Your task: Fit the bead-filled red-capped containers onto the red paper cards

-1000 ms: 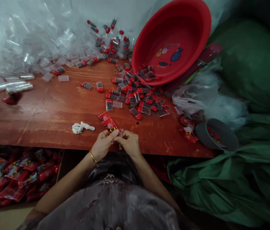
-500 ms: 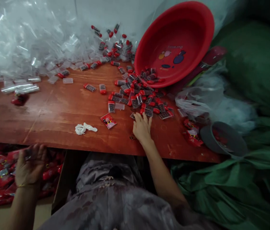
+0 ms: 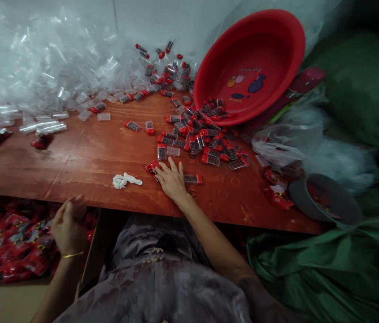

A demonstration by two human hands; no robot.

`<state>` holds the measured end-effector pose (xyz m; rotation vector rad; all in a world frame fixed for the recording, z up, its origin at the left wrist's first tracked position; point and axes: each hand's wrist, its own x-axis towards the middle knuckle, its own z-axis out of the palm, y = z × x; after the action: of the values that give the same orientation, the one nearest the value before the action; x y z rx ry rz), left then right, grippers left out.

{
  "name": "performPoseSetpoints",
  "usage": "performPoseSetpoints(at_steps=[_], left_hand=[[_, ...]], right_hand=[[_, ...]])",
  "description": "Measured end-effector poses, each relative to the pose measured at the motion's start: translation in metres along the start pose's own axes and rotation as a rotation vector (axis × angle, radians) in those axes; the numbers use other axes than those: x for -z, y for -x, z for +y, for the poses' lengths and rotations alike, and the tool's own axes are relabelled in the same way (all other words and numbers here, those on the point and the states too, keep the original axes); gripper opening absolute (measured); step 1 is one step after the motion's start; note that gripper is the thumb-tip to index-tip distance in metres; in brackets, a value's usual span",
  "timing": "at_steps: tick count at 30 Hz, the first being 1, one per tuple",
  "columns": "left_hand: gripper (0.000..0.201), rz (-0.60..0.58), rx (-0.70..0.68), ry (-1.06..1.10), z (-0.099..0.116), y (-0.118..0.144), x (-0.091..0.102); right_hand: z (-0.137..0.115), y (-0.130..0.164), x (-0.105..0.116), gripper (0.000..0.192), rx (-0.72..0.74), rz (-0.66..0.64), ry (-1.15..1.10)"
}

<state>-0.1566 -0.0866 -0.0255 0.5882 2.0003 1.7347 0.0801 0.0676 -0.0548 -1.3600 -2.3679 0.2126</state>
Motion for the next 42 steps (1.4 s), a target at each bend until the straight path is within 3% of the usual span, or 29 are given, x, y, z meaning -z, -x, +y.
performPoseSetpoints(at_steps=[2, 6, 9, 12, 15, 18, 20, 23, 26, 29, 32, 34, 39, 42], left_hand=[[0.033, -0.054, -0.023, 0.074, 0.004, 0.017, -0.027], [0.039, -0.419, -0.016, 0.063, 0.017, 0.042, -0.087], [0.041, -0.652, 0.028, 0.17, 0.026, 0.046, -0.125], [0.03, -0.727, 0.011, 0.203, 0.032, 0.041, -0.146], [0.026, -0.656, -0.006, 0.225, 0.037, 0.043, -0.152], [0.025, -0.674, -0.016, 0.217, 0.041, 0.053, -0.151], [0.026, -0.698, -0.01, 0.202, 0.042, 0.06, -0.152], [0.029, -0.692, 0.061, 0.222, 0.04, 0.066, -0.155], [0.033, -0.667, 0.251, 0.333, 0.038, 0.068, -0.158], [0.037, -0.726, 0.473, 0.43, 0.042, 0.069, -0.158], [0.039, -0.761, 0.56, 0.436, 0.046, 0.066, -0.155], [0.04, -0.731, 0.582, 0.423, 0.048, 0.062, -0.154], [0.034, -0.714, 0.696, 0.406, 0.051, 0.055, -0.155], [0.028, -0.785, 0.796, 0.419, 0.055, 0.057, -0.155]], right_hand=[[-0.001, 0.003, 0.0, 0.027, -0.004, 0.051, -0.014], [-0.009, 0.014, 0.011, 0.026, 0.008, 0.203, 0.009], [-0.019, 0.028, 0.024, 0.025, 0.054, 0.293, 0.009], [-0.028, 0.042, 0.034, 0.03, -0.006, 0.346, -0.121], [-0.033, 0.051, 0.037, 0.044, -0.227, 0.376, -0.469], [-0.034, 0.052, 0.039, 0.033, -0.365, 0.316, -0.796], [-0.034, 0.051, 0.04, 0.032, -0.374, 0.307, -0.836], [-0.034, 0.05, 0.04, 0.038, -0.37, 0.365, -0.751], [-0.034, 0.05, 0.039, 0.04, -0.373, 0.393, -0.687], [-0.033, 0.05, 0.04, 0.035, -0.34, 0.332, -0.661], [-0.028, 0.049, 0.043, 0.034, -0.322, 0.257, -0.611], [-0.02, 0.046, 0.047, 0.036, -0.337, 0.217, -0.478], [0.007, 0.053, 0.053, 0.042, -0.49, 0.136, 0.12], [0.019, 0.073, 0.052, 0.032, -0.351, 0.107, 0.164]])
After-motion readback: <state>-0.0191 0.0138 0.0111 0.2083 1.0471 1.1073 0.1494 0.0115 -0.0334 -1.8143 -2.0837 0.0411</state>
